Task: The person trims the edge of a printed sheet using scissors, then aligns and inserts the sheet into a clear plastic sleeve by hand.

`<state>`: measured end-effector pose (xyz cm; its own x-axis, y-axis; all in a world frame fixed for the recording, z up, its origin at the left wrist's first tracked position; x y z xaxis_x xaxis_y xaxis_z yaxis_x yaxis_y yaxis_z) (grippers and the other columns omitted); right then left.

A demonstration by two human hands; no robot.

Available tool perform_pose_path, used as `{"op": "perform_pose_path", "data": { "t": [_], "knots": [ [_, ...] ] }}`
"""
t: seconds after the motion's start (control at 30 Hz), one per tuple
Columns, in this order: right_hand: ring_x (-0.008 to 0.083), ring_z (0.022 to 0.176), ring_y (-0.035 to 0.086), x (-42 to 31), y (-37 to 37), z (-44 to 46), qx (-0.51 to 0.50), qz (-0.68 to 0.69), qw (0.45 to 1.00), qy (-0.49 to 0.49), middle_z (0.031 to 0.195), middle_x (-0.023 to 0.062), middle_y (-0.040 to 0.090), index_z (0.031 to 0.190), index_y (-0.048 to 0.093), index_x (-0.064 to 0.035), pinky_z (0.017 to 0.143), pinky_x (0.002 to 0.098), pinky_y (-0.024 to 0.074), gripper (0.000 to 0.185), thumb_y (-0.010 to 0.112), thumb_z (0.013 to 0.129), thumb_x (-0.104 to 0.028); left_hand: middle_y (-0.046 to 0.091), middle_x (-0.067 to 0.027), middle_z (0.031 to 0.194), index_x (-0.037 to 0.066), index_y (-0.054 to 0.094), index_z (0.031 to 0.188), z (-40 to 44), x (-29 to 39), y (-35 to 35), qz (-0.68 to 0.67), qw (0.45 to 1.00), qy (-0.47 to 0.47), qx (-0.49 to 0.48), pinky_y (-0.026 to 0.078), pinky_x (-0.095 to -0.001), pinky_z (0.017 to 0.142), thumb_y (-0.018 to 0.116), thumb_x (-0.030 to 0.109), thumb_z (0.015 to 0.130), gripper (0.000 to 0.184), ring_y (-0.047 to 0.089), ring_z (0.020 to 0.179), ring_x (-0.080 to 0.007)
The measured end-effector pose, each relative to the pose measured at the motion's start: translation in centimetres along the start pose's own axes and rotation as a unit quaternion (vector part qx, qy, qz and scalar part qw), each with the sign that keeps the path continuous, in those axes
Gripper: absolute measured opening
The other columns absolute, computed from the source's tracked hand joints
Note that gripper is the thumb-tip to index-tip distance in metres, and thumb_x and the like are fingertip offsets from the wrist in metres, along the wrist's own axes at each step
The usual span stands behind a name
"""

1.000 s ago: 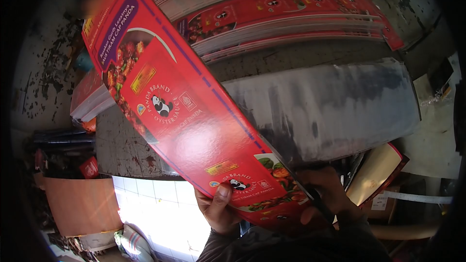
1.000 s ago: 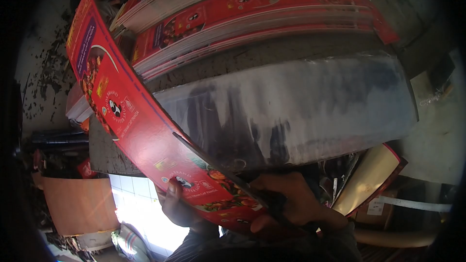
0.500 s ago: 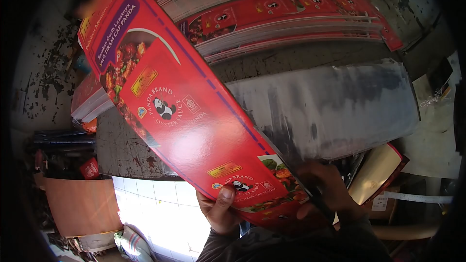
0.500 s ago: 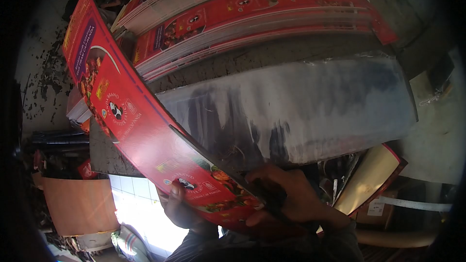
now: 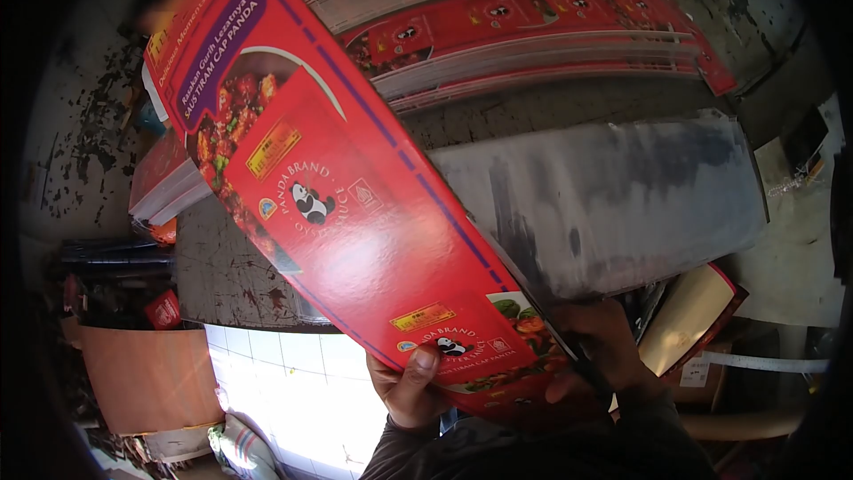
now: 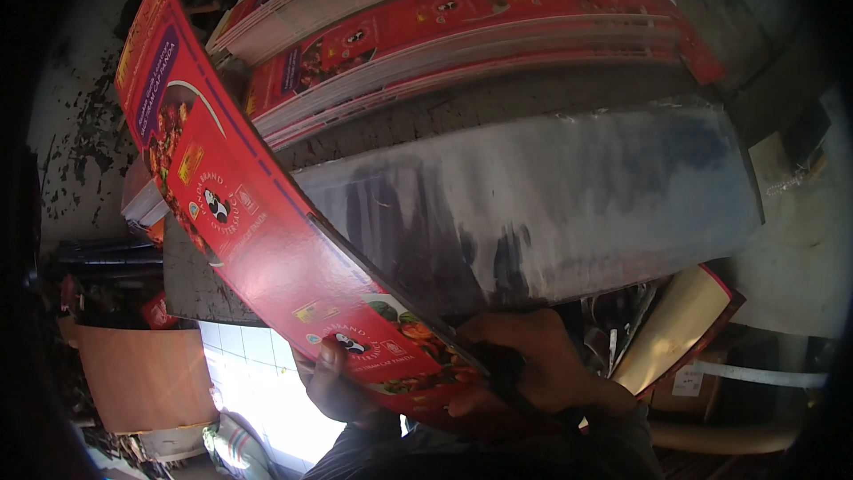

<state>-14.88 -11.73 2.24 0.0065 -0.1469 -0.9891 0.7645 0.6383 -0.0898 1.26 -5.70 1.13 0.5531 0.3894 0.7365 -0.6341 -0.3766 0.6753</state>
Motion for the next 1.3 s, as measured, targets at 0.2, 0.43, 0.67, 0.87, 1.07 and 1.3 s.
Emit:
{"op": "perform_pose_path", "data": {
  "t": [0.2, 0.43, 0.67, 0.87, 1.07, 1.3],
  "knots": [
    [0.0172, 0.058, 0.061, -0.5, -0.2, 0.0, 0.008, -0.063, 0.998, -0.005, 0.067, 0.0128, 0.06, 0.087, 0.058, 0.0, 0.051, 0.0255, 0.0429, 0.051, 0.082, 0.052, -0.028, 0.056, -0.0158, 0.1, -0.005, 0.042, 0.112, 0.0, 0.0, -0.1, -0.003, 1.0, -0.003, 0.0, 0.046, -0.0346, 0.08, 0.06, 0.005, 0.072, 0.045, 0.057, 0.087, -0.0221],
    [0.012, 0.073, 0.059, 2.5, 0.5, -1.3, 0.0, 0.186, 0.975, 0.121, 0.079, 0.0059, 0.062, 0.105, 0.051, -0.0024, 0.066, 0.025, 0.0456, 0.066, 0.082, 0.053, -0.028, 0.056, -0.0164, 0.1, -0.005, 0.042, 0.111, -0.1, -0.2, -0.2, -0.008, 1.0, -0.001, 0.011, 0.046, -0.0351, 0.081, 0.059, 0.004, 0.072, 0.043, 0.057, 0.088, -0.0224],
    [0.0146, 0.085, 0.056, 3.6, 2.2, -2.0, -0.074, 0.22, 0.96, 0.158, 0.09, 0.0067, 0.059, 0.106, 0.049, -0.0012, 0.073, 0.0285, 0.0445, 0.077, 0.081, 0.05, -0.043, 0.057, -0.0173, 0.1, -0.005, 0.043, 0.111, -0.2, 0.1, -0.3, -0.016, 1.0, 0.012, 0.004, 0.046, -0.0352, 0.081, 0.059, 0.004, 0.073, 0.042, 0.058, 0.087, -0.0227],
    [0.0198, 0.071, 0.059, 1.2, 0.6, -1.0, -0.052, 0.054, 0.997, 0.018, 0.08, 0.0116, 0.059, 0.098, 0.054, 0.0022, 0.063, 0.0285, 0.0446, 0.07, 0.082, 0.05, -0.04, 0.057, -0.0176, 0.1, -0.005, 0.043, 0.111, -0.3, 0.3, 0.1, -0.021, 1.0, 0.017, -0.014, 0.046, -0.0354, 0.081, 0.058, 0.004, 0.073, 0.041, 0.058, 0.088, -0.0229],
    [0.0209, 0.061, 0.057, 0.7, 0.1, -0.9, -0.014, 0.026, 1.0, -0.007, 0.073, 0.0112, 0.056, 0.095, 0.055, 0.0015, 0.054, 0.0289, 0.0412, 0.07, 0.083, 0.046, -0.041, 0.057, -0.0178, 0.1, -0.006, 0.043, 0.111, -0.3, -0.3, 0.6, -0.008, 1.0, -0.022, -0.013, 0.046, -0.0361, 0.081, 0.059, 0.005, 0.074, 0.041, 0.058, 0.088, -0.0237],
    [0.0182, 0.057, 0.055, -1.8, -0.7, -0.5, 0.036, -0.042, 0.996, -0.075, 0.068, 0.0088, 0.055, 0.09, 0.057, -0.0001, 0.051, 0.0264, 0.04, 0.064, 0.082, 0.046, -0.04, 0.057, -0.0192, 0.099, -0.007, 0.043, 0.111, -0.2, 0.2, 0.7, -0.028, 0.999, 0.003, -0.022, 0.047, -0.0369, 0.079, 0.059, 0.005, 0.073, 0.042, 0.059, 0.087, -0.025]
  ]
}}
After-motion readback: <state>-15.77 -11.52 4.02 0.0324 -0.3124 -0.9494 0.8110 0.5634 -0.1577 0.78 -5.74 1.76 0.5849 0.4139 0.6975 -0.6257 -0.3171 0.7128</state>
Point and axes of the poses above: each hand's wrist, its own z-axis towards the middle knuckle, its own y-axis out of the palm, x = y × z, the point moved 10 cm from there along z, towards the middle knuckle
